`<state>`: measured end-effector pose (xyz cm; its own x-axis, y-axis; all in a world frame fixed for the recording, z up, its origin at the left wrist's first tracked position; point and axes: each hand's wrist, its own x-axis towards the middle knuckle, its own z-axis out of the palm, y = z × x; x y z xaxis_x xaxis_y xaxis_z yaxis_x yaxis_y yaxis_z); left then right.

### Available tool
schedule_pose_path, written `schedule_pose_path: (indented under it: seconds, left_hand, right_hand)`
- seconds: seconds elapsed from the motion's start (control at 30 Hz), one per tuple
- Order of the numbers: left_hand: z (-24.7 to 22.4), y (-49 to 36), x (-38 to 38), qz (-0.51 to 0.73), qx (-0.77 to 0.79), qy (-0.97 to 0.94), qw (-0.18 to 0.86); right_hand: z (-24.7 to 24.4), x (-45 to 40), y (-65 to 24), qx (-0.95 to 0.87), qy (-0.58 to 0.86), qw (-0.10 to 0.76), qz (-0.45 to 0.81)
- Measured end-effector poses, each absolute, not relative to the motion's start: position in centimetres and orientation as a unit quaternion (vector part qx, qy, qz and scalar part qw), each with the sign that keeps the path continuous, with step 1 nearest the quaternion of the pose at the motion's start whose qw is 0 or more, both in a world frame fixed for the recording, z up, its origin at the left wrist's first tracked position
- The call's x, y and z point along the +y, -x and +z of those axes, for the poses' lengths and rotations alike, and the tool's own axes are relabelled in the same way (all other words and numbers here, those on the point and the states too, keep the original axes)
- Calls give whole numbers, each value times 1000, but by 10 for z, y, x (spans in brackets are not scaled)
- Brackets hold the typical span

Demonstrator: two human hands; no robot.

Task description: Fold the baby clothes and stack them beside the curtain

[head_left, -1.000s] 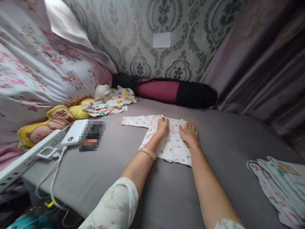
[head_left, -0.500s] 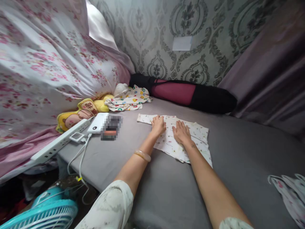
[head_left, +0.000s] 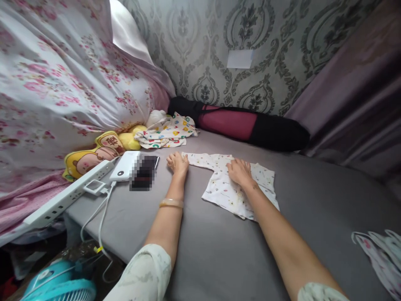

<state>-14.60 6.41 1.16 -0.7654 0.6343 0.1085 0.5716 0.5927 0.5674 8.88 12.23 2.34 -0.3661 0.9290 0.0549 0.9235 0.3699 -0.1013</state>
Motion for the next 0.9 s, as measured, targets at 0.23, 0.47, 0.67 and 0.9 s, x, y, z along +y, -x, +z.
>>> schedule_pose_path:
  seconds: [0.23,0.47,0.67,0.9]
  left_hand:
    - [10,150,69,260,888,-371,76]
    - [8,149,74,266,881,-378,102]
    - [17,142,40,241,866,-438,17]
    - [27,182,-45,199,869,-450,-46]
  right_hand:
    - [24,133,-46,-847,525,62,64]
    - [11,134,-37,-820,566,52,67]
    - [3,129,-33,-808,579,96,54]
    - [0,124,-26,-795,591,129,51]
